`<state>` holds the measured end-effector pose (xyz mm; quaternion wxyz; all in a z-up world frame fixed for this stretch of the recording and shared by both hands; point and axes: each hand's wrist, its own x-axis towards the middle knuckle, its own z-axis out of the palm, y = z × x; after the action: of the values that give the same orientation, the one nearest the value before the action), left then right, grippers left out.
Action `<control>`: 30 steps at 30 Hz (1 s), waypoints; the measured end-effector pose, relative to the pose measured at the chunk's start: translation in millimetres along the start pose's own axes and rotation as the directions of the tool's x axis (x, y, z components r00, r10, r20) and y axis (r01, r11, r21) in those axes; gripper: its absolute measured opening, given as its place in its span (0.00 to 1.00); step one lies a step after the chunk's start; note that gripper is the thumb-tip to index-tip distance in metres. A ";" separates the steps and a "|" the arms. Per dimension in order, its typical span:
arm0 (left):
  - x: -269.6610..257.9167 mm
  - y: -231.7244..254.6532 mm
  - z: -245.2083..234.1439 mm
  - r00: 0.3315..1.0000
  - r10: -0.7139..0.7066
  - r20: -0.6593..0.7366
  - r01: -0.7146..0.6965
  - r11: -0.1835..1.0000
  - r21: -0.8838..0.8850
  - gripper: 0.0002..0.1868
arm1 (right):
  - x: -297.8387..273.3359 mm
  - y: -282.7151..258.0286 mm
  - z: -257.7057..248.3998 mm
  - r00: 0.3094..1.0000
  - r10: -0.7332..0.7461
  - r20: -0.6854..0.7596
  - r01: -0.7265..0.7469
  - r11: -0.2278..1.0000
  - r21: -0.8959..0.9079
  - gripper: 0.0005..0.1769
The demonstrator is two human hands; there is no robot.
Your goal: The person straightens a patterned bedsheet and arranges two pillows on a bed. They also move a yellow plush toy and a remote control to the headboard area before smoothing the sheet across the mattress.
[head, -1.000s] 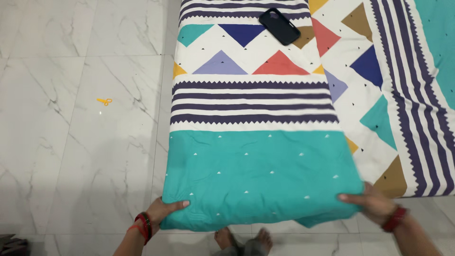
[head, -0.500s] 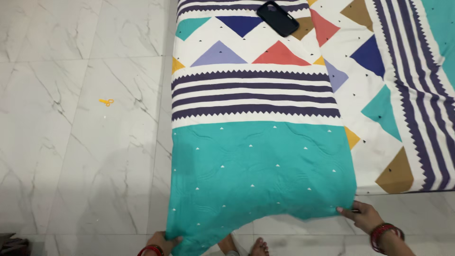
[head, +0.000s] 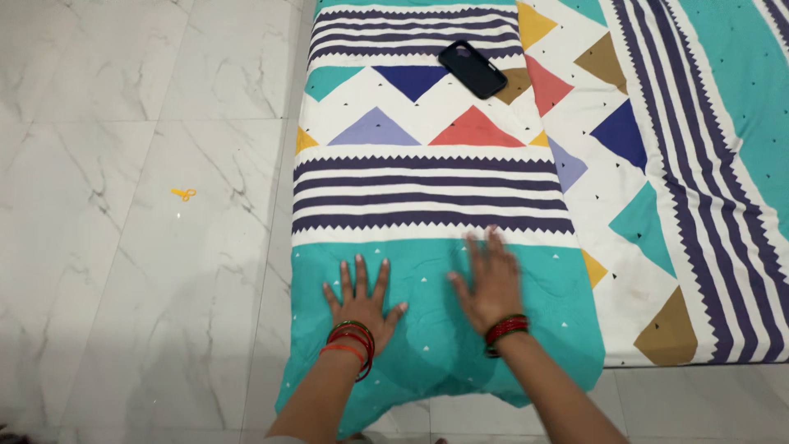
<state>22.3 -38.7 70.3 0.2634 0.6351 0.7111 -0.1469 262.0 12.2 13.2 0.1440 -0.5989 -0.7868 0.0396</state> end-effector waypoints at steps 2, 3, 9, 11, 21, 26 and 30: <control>-0.4 3.7 -10.0 0.993 -0.032 0.112 0.025 0.998 0.064 0.45 | 10.8 -8.8 11.1 0.980 -0.075 0.185 0.095 0.990 -0.102 0.39; 0.4 4.4 -14.2 0.991 -0.033 0.129 0.027 0.998 0.052 0.46 | 10.6 -2.7 13.8 0.969 -0.043 0.244 0.083 0.984 -0.156 0.40; 4.5 -5.9 -42.4 0.957 0.027 0.290 -0.039 0.999 0.036 0.49 | -18.2 110.6 0.0 0.875 0.459 0.153 -0.414 0.874 -0.252 0.46; 11.2 -21.4 -55.4 0.934 0.086 0.346 -0.111 0.992 0.053 0.50 | -28.3 136.9 -14.3 0.653 0.747 0.124 -0.701 0.658 -0.276 0.48; 140.2 -129.5 -137.8 0.918 0.296 0.262 -0.364 0.892 0.267 0.45 | 117.5 -60.7 82.1 0.862 0.472 -0.186 -0.487 0.873 -0.038 0.45; 184.5 -164.9 -162.4 0.894 0.356 0.270 -0.429 0.854 0.294 0.44 | 109.2 -73.2 107.3 0.871 0.489 -0.054 -0.473 0.801 -0.368 0.44; 194.5 -173.2 -165.4 0.861 0.420 0.286 -0.483 0.852 0.203 0.44 | 42.3 3.4 93.2 0.599 0.767 -0.230 -0.793 0.527 -0.306 0.50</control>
<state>-189.3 185.9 74.7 0.2833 0.7931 0.4788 -0.2479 229.4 63.8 -69.1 0.0193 -0.9034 -0.4222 -0.0723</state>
